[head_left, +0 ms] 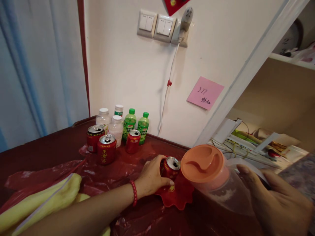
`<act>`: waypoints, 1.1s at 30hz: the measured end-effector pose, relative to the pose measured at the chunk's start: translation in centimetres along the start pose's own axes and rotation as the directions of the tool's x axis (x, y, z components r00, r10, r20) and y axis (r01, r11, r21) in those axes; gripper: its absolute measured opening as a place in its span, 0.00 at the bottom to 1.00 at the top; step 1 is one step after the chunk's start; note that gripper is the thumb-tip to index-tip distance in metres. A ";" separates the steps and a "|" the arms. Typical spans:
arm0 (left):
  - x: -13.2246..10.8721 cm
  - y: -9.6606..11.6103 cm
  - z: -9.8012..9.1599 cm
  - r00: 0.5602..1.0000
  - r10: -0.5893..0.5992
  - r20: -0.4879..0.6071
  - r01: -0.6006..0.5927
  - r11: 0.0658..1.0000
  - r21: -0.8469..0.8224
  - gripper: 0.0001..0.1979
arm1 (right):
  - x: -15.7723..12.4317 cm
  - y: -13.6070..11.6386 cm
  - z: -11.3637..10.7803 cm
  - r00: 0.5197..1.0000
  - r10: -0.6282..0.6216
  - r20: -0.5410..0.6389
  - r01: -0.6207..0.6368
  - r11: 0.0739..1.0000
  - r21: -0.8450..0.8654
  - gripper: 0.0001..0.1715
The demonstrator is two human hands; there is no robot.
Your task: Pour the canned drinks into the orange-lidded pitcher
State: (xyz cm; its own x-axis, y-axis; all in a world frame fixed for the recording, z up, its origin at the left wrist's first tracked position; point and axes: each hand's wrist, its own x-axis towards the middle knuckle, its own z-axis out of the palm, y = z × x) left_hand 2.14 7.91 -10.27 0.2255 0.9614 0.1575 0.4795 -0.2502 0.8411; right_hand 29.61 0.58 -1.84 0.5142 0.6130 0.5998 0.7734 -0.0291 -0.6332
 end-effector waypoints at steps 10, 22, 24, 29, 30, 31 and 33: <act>-0.1 0.1 0.0 1.000 -0.005 0.001 0.005 1.000 0.002 0.39 | -0.3 -0.6 -0.2 0.999 -0.040 0.005 0.040 0.999 -0.028 0.37; -0.3 0.3 0.0 1.000 -0.018 -0.004 0.018 1.000 0.013 0.40 | -0.9 -1.3 -0.4 1.000 0.009 0.007 -0.009 1.000 0.000 0.38; -0.3 0.2 0.0 1.000 -0.013 -0.006 0.013 1.000 0.012 0.40 | -0.9 -1.3 -0.4 1.000 0.015 0.000 -0.015 1.000 0.005 0.39; -0.3 0.1 0.0 1.000 -0.007 -0.008 0.007 1.000 0.012 0.39 | -0.9 -1.4 -0.5 1.000 0.014 0.006 -0.014 1.000 0.011 0.38; -0.2 0.1 0.0 1.000 -0.007 -0.009 0.007 1.000 0.013 0.39 | -0.9 -1.4 -0.5 1.000 0.014 0.003 -0.014 1.000 0.006 0.38; -0.2 0.1 0.0 1.000 -0.008 -0.010 0.008 1.000 0.013 0.39 | -0.9 -1.3 -0.5 1.000 0.015 -0.002 -0.015 1.000 0.003 0.38; -0.2 0.1 0.1 1.000 -0.007 -0.010 0.007 1.000 0.008 0.40 | -0.9 -1.1 -0.6 1.000 0.011 -0.010 -0.012 1.000 -0.020 0.39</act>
State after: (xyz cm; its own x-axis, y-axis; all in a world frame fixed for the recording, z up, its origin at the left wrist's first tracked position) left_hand 2.19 7.70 -10.28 0.2136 0.9643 0.1563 0.4882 -0.2439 0.8380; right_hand 28.50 -0.37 -1.38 0.5266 0.6049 0.5974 0.7746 -0.0518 -0.6304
